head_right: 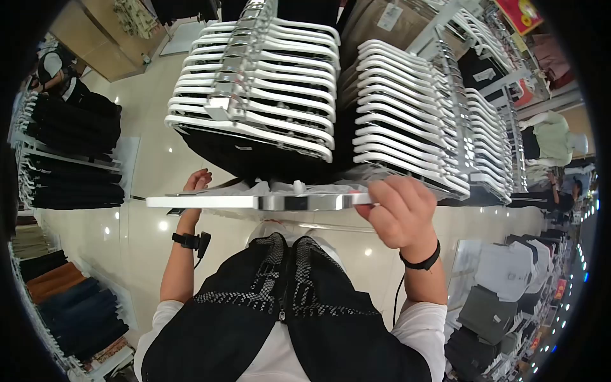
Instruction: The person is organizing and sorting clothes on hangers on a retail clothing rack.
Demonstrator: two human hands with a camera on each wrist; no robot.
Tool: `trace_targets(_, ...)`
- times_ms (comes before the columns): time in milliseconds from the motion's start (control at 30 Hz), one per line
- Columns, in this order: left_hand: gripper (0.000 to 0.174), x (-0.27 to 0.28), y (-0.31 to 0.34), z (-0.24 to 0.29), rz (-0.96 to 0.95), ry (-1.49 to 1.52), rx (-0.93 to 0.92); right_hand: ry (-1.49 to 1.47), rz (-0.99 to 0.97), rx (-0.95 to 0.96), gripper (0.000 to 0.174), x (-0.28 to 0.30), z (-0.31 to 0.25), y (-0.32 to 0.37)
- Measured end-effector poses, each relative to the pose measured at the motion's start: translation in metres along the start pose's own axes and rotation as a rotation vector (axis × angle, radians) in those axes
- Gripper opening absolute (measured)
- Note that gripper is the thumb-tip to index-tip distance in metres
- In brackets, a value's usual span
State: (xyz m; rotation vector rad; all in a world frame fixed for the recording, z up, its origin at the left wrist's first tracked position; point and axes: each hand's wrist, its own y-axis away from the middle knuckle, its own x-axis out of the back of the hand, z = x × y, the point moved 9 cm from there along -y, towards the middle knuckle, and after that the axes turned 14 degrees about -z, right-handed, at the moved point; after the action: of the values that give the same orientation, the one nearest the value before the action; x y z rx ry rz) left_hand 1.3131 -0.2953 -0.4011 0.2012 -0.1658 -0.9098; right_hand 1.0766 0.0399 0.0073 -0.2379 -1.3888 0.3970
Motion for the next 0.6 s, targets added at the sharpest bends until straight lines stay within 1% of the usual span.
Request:
trace_targets(33,0.038,-0.016,0.004,0.009,-0.046,0.041,-0.004,0.010,0.002,-0.011,0.033,0.011,0.005,0.014)
trace_targets(100,0.040,-0.050,0.012,0.026,-0.146,0.115,-0.004,0.058,0.079,-0.032,0.037,0.036,0.017,0.040)
trace_targets(167,0.044,-0.093,0.015,0.046,-0.309,0.148,-0.017,0.093,0.081,-0.044,0.044,0.058,0.027,0.061)
trace_targets(200,0.045,-0.124,0.026,0.078,-0.413,0.177,-0.095,0.077,0.123,-0.057,0.049,0.071,0.032,0.065)
trace_targets(267,0.046,-0.175,0.053,0.137,-0.607,0.217,-0.231,-0.004,0.150,-0.027,0.051,0.091,0.045,0.076)
trace_targets(333,0.046,-0.216,0.072,0.169,-0.709,0.211,-0.289,-0.077,0.170,-0.024,0.049,0.110,0.058,0.084)
trace_targets(367,0.046,-0.235,0.081,0.182,-0.752,0.207,-0.315,-0.139,0.243,-0.009,0.048,0.121,0.063,0.087)
trace_targets(433,0.046,-0.268,0.093,0.195,-0.809,0.189,-0.340,-0.270,0.388,0.018,0.046,0.137,0.076,0.090)
trace_targets(467,0.046,-0.283,0.100,0.197,-0.828,0.180,-0.345,-0.271,0.403,0.085,0.044,0.146,0.078,0.088)
trace_targets(500,0.046,-0.299,0.110,0.197,-0.848,0.172,-0.344,-0.219,0.424,0.080,0.043,0.153,0.083,0.086)
trace_targets(567,0.046,-0.331,0.132,0.189,-0.878,0.164,-0.334,-0.215,0.436,-0.052,0.040,0.157,0.105,0.079)
trace_targets(600,0.046,-0.342,0.142,0.182,-0.889,0.158,-0.327,-0.231,0.417,-0.125,0.039,0.150,0.115,0.075)
